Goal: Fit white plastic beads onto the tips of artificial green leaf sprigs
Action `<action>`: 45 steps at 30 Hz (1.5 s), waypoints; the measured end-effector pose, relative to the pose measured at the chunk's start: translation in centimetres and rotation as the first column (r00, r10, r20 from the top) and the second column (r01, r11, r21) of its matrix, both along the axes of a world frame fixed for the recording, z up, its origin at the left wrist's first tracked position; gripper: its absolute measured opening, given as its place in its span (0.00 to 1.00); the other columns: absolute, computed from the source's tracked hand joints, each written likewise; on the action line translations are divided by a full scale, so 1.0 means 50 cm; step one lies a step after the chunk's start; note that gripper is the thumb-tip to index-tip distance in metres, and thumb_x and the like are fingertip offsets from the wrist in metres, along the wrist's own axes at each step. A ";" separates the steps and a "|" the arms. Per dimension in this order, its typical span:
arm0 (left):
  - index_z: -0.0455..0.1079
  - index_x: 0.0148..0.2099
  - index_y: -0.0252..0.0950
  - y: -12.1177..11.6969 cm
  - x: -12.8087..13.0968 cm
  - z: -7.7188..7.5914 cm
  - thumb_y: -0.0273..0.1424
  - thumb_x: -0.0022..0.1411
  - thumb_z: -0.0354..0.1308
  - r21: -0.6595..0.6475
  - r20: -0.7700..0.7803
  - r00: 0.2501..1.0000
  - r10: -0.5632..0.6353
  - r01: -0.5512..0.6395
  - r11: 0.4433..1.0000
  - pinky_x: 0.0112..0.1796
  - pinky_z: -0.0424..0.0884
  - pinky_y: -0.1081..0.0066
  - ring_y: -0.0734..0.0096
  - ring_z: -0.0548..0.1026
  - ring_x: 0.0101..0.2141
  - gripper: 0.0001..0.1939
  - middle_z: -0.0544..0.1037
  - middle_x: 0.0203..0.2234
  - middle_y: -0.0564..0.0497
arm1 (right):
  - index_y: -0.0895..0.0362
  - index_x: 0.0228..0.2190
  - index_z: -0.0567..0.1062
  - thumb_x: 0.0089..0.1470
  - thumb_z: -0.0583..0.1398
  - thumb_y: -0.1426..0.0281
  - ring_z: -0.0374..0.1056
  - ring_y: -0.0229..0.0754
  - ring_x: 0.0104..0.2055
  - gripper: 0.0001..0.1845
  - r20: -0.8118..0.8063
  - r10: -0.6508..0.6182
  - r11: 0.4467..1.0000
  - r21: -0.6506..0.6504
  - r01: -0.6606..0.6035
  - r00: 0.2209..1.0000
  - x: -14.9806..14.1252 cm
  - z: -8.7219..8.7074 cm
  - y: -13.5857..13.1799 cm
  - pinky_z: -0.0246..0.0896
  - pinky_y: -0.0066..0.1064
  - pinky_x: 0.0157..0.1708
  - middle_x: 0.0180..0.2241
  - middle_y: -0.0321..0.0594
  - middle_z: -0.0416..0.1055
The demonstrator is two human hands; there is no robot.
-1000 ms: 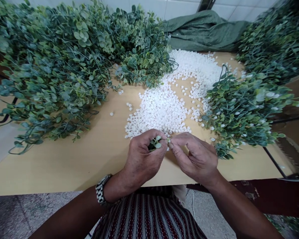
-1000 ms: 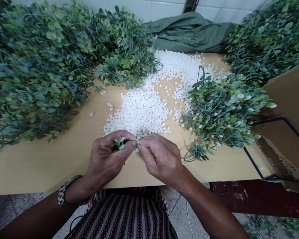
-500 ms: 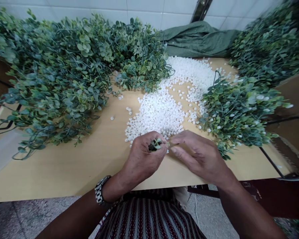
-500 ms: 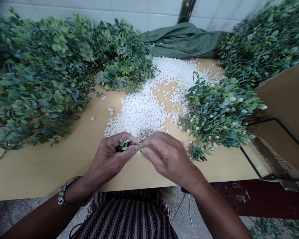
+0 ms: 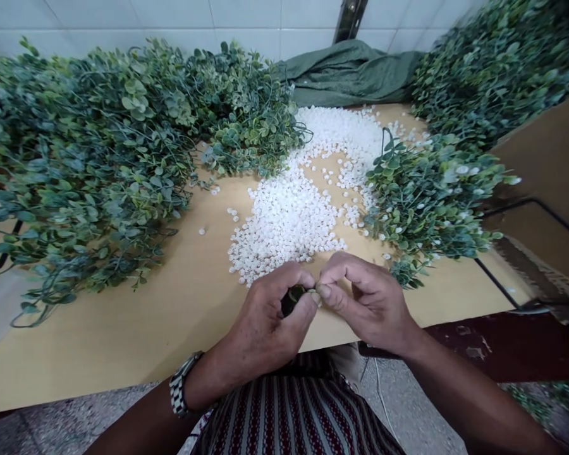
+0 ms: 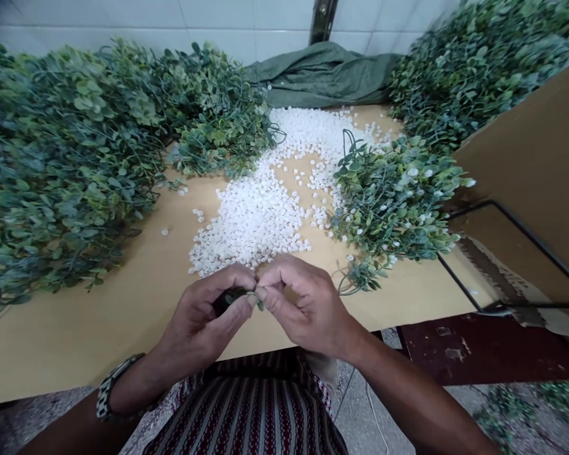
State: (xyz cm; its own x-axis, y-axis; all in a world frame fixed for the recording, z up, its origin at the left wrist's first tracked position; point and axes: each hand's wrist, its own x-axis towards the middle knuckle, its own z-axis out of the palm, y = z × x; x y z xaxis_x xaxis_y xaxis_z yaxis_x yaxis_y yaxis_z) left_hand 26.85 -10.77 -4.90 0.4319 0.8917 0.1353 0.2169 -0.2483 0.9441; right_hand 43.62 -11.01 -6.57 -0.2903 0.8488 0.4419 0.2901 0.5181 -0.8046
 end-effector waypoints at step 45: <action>0.71 0.22 0.34 0.018 0.021 0.000 0.25 0.50 0.57 -0.344 0.176 0.910 0.375 -0.300 0.890 0.17 0.55 0.78 0.81 0.60 0.17 0.06 0.67 0.14 0.57 | 0.56 0.26 0.74 0.52 0.64 0.64 0.65 0.34 0.26 0.09 -0.399 -0.163 0.876 -0.480 -0.054 0.903 -0.017 -0.037 0.020 0.62 0.27 0.27 0.23 0.34 0.71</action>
State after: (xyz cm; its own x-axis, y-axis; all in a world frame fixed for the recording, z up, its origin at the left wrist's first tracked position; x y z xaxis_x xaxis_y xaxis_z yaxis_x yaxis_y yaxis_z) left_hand 27.88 -9.86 -4.90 0.0865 0.9906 -0.1058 0.0021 0.1060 0.9944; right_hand 42.78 -10.01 -8.43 -0.1193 0.9914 0.0538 -0.1101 0.0406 -0.9931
